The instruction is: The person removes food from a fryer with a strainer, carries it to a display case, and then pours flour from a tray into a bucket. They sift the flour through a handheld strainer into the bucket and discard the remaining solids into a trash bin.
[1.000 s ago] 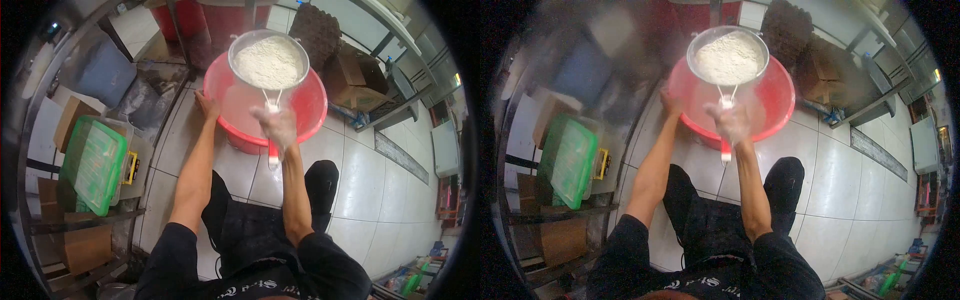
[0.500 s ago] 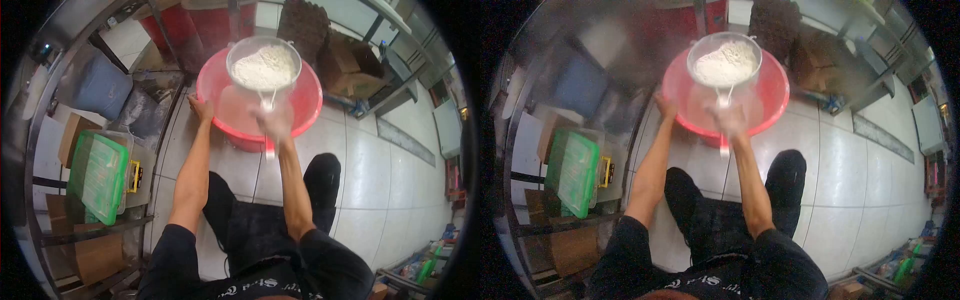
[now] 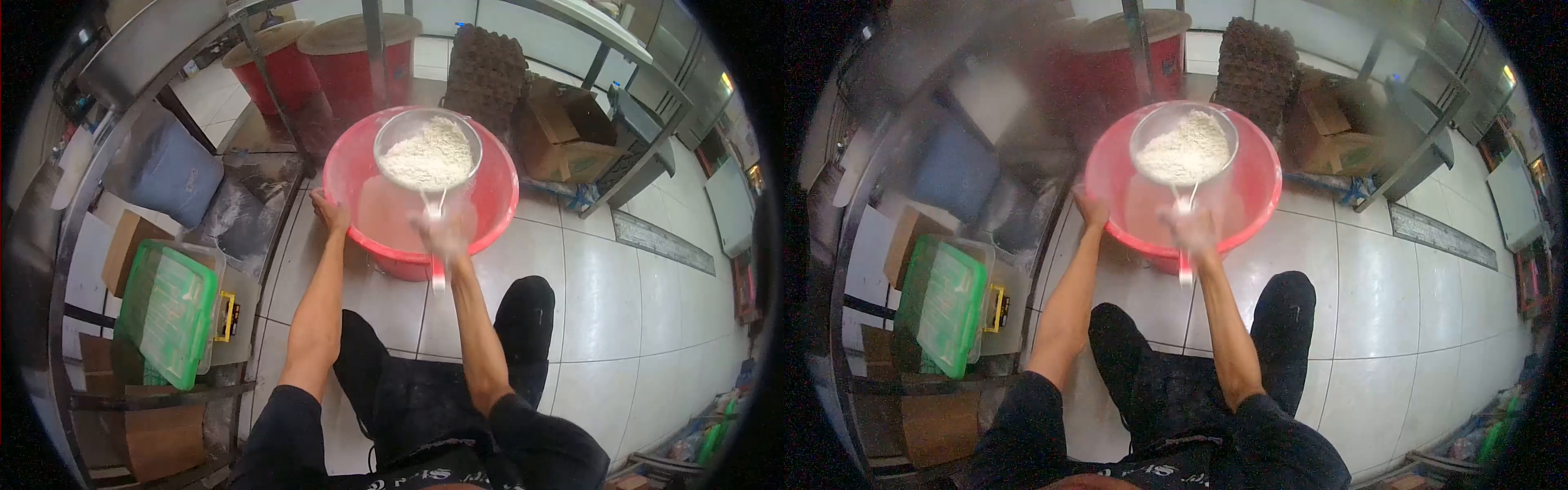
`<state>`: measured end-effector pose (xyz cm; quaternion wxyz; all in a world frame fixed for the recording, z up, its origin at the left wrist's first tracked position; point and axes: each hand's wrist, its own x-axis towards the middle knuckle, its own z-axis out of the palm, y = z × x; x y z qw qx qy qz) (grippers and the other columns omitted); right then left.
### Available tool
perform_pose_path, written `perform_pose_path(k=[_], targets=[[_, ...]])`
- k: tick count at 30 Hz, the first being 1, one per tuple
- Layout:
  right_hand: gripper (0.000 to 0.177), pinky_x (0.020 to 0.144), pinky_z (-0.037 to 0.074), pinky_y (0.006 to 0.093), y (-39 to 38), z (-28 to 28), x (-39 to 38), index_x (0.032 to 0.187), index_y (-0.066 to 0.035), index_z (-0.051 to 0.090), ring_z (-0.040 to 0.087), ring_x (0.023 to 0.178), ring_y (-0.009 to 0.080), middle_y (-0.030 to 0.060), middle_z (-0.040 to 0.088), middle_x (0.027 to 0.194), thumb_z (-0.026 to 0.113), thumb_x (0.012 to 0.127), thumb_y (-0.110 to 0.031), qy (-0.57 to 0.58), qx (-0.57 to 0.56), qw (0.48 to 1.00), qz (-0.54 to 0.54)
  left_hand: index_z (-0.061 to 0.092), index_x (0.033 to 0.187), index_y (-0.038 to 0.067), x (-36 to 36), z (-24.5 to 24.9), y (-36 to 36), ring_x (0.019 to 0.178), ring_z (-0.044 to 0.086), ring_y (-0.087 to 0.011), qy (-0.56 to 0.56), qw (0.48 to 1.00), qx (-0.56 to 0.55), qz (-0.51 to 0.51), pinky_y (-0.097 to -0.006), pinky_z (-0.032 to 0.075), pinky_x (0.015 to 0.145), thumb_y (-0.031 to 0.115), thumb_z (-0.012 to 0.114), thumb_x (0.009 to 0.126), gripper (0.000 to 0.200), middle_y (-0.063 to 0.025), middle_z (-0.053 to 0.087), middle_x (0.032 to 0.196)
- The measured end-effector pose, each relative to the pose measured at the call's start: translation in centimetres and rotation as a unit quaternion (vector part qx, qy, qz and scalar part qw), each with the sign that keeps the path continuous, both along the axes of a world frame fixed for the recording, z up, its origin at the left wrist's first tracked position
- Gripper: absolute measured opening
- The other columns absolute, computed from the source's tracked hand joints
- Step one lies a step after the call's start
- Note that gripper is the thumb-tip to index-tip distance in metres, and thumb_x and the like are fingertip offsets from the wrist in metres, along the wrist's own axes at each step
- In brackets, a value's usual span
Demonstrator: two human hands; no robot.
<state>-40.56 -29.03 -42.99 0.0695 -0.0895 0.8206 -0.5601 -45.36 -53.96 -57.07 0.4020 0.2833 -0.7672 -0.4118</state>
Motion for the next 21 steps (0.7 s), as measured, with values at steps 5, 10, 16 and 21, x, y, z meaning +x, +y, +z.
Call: perform_pose_path(k=[5,10,16,21], targets=[[0.018,0.046,0.038,0.0273,0.2,-0.7,-0.4,0.063,-0.004,0.059,0.047,0.051,0.0094,-0.0009,0.052,0.058,0.067,0.068,-0.019,0.186,-0.17,0.968,-0.006,0.036,0.103,0.003,0.4,1.4,0.6,0.102,0.042,-0.0357,-0.021,0.999,0.03,-0.003,-0.0422,0.031,0.088,0.001,0.055,0.062,0.045,-0.0198,0.045,0.102],[0.019,0.048,0.04,0.0294,-0.1,0.6,-2.2,0.064,-0.005,0.059,0.048,0.052,0.0104,0.001,0.052,0.056,0.068,0.068,-0.022,-0.12,0.002,0.991,-0.06,0.035,0.107,0.002,0.8,-0.6,-0.6,0.104,0.041,-0.0358,-0.036,0.999,0.029,-0.024,-0.0432,0.032,0.09,0.001,0.055,0.062,0.049,-0.0208,0.044,0.104],[0.024,0.061,0.043,0.0307,1.4,-2.7,-0.8,0.083,-0.002,0.061,0.054,0.07,0.0138,0.0054,0.058,0.074,0.063,0.074,-0.024,-0.125,-0.242,0.961,-0.043,0.037,0.1,0.001,1.2,1.2,0.8,0.099,0.045,-0.0359,0.002,0.997,0.045,-0.055,-0.0404,0.034,0.089,-0.002,0.048,0.058,0.044,-0.0202,0.044,0.101],[0.025,0.053,0.042,0.0293,1.3,-1.1,2.2,0.064,-0.002,0.06,0.051,0.059,0.0125,0.0077,0.055,0.06,0.066,0.067,-0.026,0.07,-0.064,0.994,-0.061,0.037,0.099,0.0,1.2,2.0,1.2,0.093,0.047,-0.0331,-0.038,0.998,0.038,-0.042,-0.0394,0.035,0.086,-0.001,0.048,0.059,0.042,-0.0197,0.046,0.096]])
